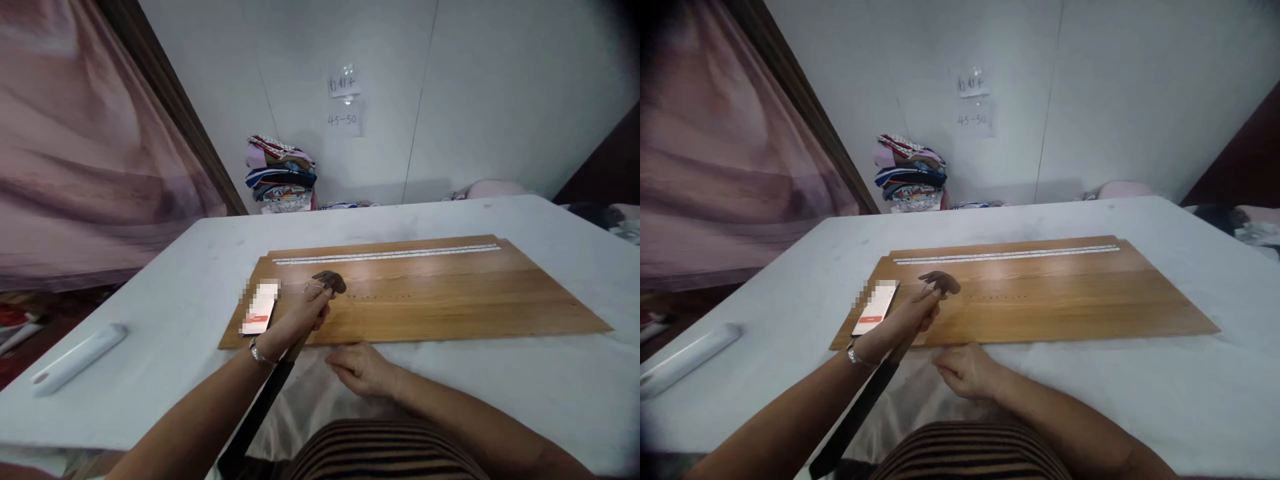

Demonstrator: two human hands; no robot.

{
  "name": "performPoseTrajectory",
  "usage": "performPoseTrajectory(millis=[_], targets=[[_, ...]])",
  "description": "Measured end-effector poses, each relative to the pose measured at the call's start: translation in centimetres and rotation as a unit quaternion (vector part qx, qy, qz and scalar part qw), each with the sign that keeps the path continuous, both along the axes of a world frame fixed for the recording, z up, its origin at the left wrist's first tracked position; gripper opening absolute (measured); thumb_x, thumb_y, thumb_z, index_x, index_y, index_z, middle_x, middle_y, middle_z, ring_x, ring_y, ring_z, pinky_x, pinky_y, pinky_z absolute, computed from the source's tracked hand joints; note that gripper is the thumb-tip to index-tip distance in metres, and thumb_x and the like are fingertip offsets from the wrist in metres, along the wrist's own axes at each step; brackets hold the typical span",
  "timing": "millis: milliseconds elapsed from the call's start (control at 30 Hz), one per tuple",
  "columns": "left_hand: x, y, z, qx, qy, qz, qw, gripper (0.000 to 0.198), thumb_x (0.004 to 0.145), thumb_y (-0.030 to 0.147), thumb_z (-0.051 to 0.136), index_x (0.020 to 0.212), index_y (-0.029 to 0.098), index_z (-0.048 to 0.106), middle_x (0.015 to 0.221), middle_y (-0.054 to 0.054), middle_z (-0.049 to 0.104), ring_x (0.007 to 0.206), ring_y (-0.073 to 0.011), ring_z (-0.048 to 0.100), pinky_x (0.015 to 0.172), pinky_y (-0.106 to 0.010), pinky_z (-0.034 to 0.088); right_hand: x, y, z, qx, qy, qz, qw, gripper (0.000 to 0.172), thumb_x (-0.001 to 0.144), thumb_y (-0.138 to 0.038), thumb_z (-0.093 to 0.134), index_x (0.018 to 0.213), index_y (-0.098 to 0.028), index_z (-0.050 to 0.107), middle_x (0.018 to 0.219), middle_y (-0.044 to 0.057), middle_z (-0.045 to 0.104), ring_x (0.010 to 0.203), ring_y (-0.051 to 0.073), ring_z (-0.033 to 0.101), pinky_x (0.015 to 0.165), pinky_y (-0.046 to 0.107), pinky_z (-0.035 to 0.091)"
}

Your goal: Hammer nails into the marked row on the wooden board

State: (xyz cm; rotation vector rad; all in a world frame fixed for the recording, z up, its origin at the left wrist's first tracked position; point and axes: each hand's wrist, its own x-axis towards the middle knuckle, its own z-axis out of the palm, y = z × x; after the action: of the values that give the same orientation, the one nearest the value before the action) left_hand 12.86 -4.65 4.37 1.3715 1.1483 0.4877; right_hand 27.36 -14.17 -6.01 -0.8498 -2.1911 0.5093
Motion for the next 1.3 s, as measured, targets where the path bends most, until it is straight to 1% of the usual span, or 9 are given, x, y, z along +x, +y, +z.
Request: performPoseTrajectory(millis=[67, 167, 267, 333, 600, 833, 933, 1133, 1300], targets=[[0.2, -0.1, 0.0, -0.008, -0.001, -0.009, 1.0, 0.047, 0.083, 0.061, 0.05, 0.098, 0.017, 0.05, 0.061, 0.006, 0.044, 0.043, -0.0037, 0.034, 0.04, -0.016, 0.024, 0.2, -0.1, -0.5, 0.029, 0.009, -0.003, 1.0, 0.025, 0.092, -0.017, 0.043, 0.099, -0.018, 0.068, 0.074, 0.005, 0.071, 0.064, 0.016, 0.064, 0.062, 0.026, 0.05], [0.6, -0.2, 0.3, -0.016, 0.002, -0.015, 1.0, 0.044, 0.084, 0.06, 0.049, 0.095, 0.017, 0.051, 0.063, 0.005, 0.044, 0.044, -0.0039, 0.035, 0.041, -0.017, 0.026, 1.0, -0.1, -0.6, 0.066, 0.023, -0.044, 0.997, 0.025, 0.092, -0.016, 0.044, 0.106, -0.018, 0.064, 0.075, 0.005, 0.068, 0.064, 0.017, 0.06, 0.059, 0.027, 0.048], [0.8, -0.3, 0.4, -0.02, 0.019, -0.022, 0.999, 0.043, 0.085, 0.058, 0.048, 0.095, 0.016, 0.052, 0.065, 0.005, 0.045, 0.045, -0.0044, 0.037, 0.042, -0.018, 0.029, 1.9, 0.2, -0.1, 0.081, 0.034, -0.094, 0.992, 0.031, 0.09, -0.011, 0.044, 0.116, -0.017, 0.06, 0.088, 0.009, 0.066, 0.077, 0.02, 0.059, 0.065, 0.032, 0.05], [1.0, -0.2, 0.3, -0.027, 0.026, -0.025, 0.999, 0.044, 0.086, 0.058, 0.047, 0.098, 0.016, 0.053, 0.065, 0.005, 0.045, 0.045, -0.0042, 0.036, 0.042, -0.018, 0.029, 2.3, 0.4, 0.0, 0.069, 0.043, -0.104, 0.991, 0.033, 0.09, -0.009, 0.044, 0.118, -0.018, 0.059, 0.095, 0.01, 0.065, 0.084, 0.021, 0.058, 0.07, 0.035, 0.05], [1.4, 0.6, -0.6, -0.027, 0.036, -0.039, 0.998, 0.047, 0.084, 0.061, 0.047, 0.097, 0.016, 0.055, 0.064, 0.005, 0.045, 0.044, -0.0046, 0.036, 0.042, -0.019, 0.03, 2.0, 1.1, -1.6, 0.034, 0.069, -0.121, 0.99, 0.025, 0.09, -0.012, 0.047, 0.108, -0.019, 0.064, 0.09, 0.009, 0.065, 0.082, 0.021, 0.057, 0.07, 0.033, 0.048], [1.9, 1.1, -1.1, -0.03, 0.06, -0.041, 0.997, 0.044, 0.084, 0.059, 0.048, 0.094, 0.016, 0.054, 0.061, 0.005, 0.045, 0.044, -0.0054, 0.037, 0.041, -0.019, 0.031, 2.2, 1.0, -0.8, 0.008, 0.06, -0.117, 0.991, 0.025, 0.09, -0.011, 0.047, 0.104, -0.02, 0.065, 0.088, 0.008, 0.065, 0.082, 0.021, 0.058, 0.07, 0.033, 0.048], [2.0, 1.0, -0.7, -0.036, 0.061, -0.038, 0.997, 0.041, 0.085, 0.057, 0.048, 0.09, 0.017, 0.052, 0.061, 0.005, 0.044, 0.044, -0.0051, 0.036, 0.041, -0.018, 0.029, 2.2, 1.0, -1.0, 0.008, 0.071, -0.116, 0.991, 0.027, 0.089, -0.01, 0.048, 0.107, -0.02, 0.065, 0.089, 0.008, 0.065, 0.084, 0.021, 0.058, 0.071, 0.034, 0.048], [2.4, 0.5, 1.0, -0.028, 0.049, -0.031, 0.998, 0.035, 0.087, 0.052, 0.047, 0.093, 0.017, 0.051, 0.062, 0.006, 0.042, 0.046, -0.0049, 0.035, 0.042, -0.017, 0.027, 2.2, 1.2, -1.7, 0.012, 0.093, -0.112, 0.989, 0.028, 0.088, -0.01, 0.049, 0.108, -0.021, 0.064, 0.089, 0.007, 0.064, 0.083, 0.02, 0.058, 0.071, 0.034, 0.048], [2.3, 0.6, 0.6, -0.021, 0.056, -0.048, 0.997, 0.038, 0.087, 0.054, 0.047, 0.09, 0.016, 0.053, 0.061, 0.005, 0.042, 0.046, -0.0053, 0.036, 0.043, -0.018, 0.029, 2.1, 1.1, -0.9, -0.009, 0.118, -0.123, 0.985, 0.024, 0.089, -0.012, 0.049, 0.104, -0.02, 0.066, 0.088, 0.008, 0.062, 0.081, 0.019, 0.058, 0.068, 0.032, 0.049]])
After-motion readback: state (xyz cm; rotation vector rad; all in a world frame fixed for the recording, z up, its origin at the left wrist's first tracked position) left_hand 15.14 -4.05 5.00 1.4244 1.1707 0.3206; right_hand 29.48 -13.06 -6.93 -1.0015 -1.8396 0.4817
